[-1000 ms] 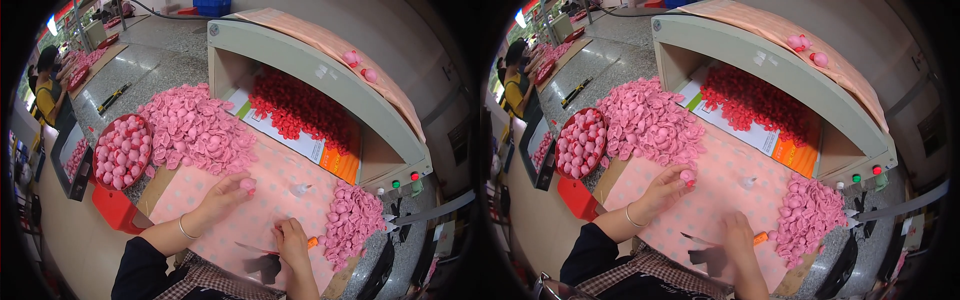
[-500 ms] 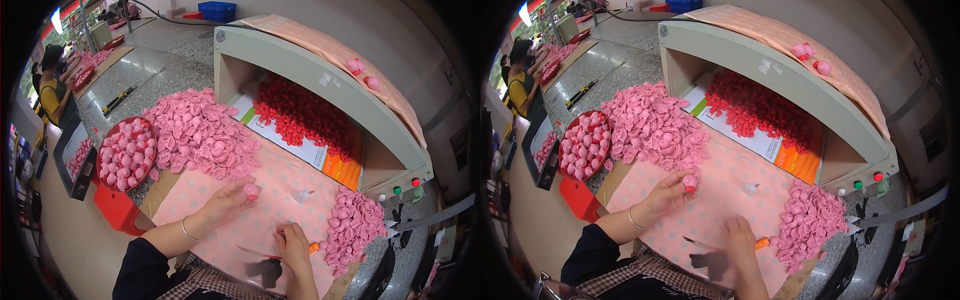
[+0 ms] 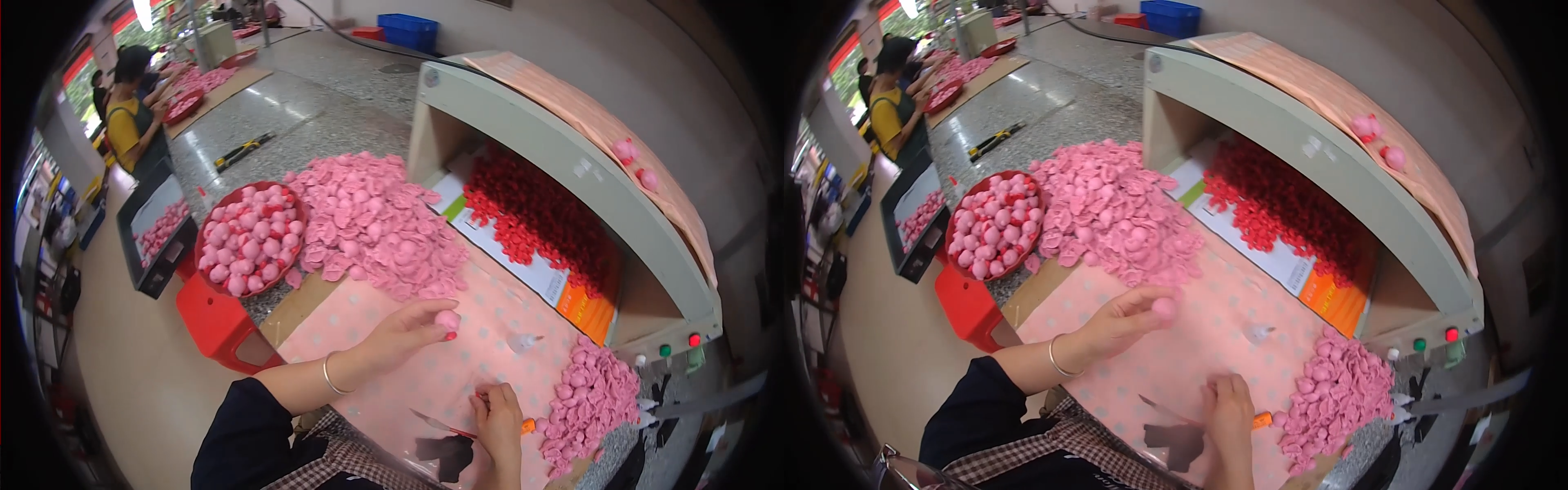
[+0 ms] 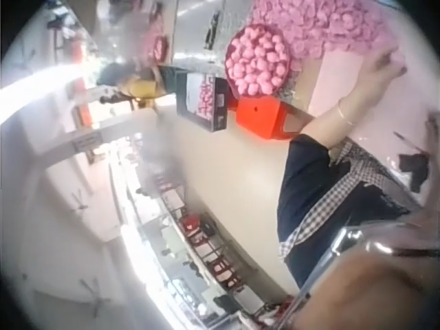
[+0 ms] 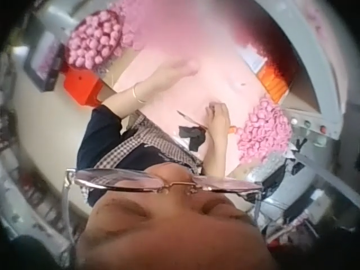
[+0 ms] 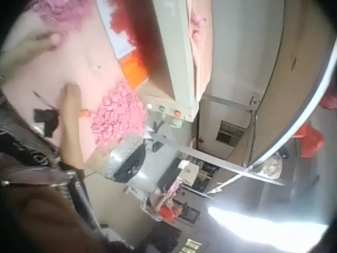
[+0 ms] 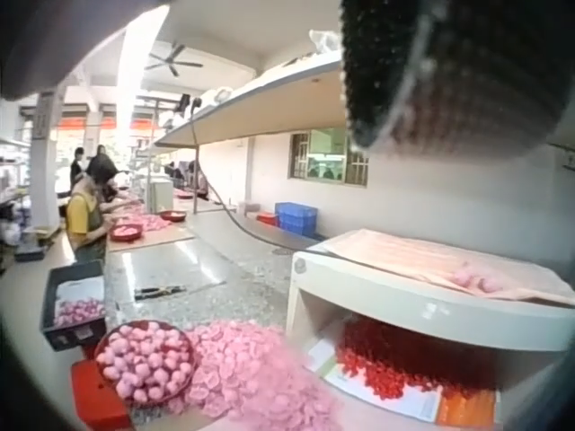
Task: Assembling pink toy components by applying glue and joining parts.
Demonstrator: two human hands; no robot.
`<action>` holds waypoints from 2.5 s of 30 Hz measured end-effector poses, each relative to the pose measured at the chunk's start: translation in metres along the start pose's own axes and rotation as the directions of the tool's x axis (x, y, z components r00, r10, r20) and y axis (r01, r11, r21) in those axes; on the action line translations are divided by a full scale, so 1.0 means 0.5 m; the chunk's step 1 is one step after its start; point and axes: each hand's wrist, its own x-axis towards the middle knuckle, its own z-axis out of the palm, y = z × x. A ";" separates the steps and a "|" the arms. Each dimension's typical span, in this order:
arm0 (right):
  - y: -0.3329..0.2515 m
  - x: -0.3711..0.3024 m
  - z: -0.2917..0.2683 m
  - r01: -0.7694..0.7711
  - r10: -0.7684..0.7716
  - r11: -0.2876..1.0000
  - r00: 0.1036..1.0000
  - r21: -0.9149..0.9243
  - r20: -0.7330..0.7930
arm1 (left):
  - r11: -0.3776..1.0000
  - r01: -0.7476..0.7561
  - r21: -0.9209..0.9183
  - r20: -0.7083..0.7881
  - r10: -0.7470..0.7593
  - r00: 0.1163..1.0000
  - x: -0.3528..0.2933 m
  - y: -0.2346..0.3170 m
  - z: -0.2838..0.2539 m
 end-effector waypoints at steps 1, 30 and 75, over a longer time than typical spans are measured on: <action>-0.016 -0.016 0.016 -0.027 0.028 0.999 0.999 0.023 -0.016 | 1.000 -0.022 0.016 -0.043 0.022 0.999 -0.028 0.031 -0.006; -0.120 -0.048 0.105 -0.048 0.048 0.999 0.999 0.018 0.009 | -0.078 0.025 0.997 0.037 0.701 0.712 -0.190 0.283 -0.317; -0.355 -0.138 -0.028 0.253 -0.280 0.959 0.913 -0.127 -0.295 | 0.913 0.392 -0.111 0.377 -0.326 0.867 -0.273 0.054 -0.001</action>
